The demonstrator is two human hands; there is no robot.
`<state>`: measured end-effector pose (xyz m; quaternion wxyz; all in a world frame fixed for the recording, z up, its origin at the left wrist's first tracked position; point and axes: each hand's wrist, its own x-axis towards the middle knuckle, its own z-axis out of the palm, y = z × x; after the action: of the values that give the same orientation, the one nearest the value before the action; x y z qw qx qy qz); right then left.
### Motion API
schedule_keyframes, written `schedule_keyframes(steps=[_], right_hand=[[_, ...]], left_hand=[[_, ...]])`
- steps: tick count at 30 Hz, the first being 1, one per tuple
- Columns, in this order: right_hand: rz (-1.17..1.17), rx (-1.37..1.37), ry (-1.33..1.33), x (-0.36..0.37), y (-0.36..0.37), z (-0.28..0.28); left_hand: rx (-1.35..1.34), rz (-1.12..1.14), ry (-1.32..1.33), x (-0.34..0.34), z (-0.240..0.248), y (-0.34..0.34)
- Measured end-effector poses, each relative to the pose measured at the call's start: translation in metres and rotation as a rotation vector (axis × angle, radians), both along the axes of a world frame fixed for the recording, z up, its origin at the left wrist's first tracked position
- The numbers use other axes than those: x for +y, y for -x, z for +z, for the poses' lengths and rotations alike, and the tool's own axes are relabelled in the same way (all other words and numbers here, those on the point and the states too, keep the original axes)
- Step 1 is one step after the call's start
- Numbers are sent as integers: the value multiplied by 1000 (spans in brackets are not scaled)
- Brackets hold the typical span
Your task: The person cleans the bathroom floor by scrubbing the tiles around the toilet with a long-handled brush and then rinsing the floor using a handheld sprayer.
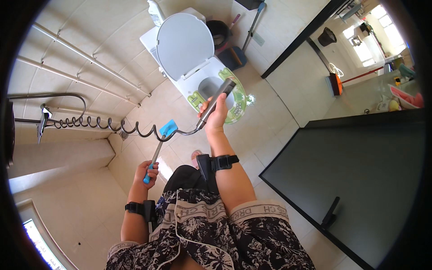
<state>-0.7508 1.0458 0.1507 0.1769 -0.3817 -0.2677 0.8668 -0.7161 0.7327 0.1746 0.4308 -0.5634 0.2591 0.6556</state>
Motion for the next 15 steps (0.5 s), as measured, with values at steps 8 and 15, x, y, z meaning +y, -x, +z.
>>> schedule_keyframes(steps=[8, 15], right_hand=[[85, -106, 88, -34, -8, -9], [256, 6, 301, -57, -24, -9]], left_hand=[[77, -161, 31, 14, 2, 1], [175, -252, 18, 41, 15, 15]])
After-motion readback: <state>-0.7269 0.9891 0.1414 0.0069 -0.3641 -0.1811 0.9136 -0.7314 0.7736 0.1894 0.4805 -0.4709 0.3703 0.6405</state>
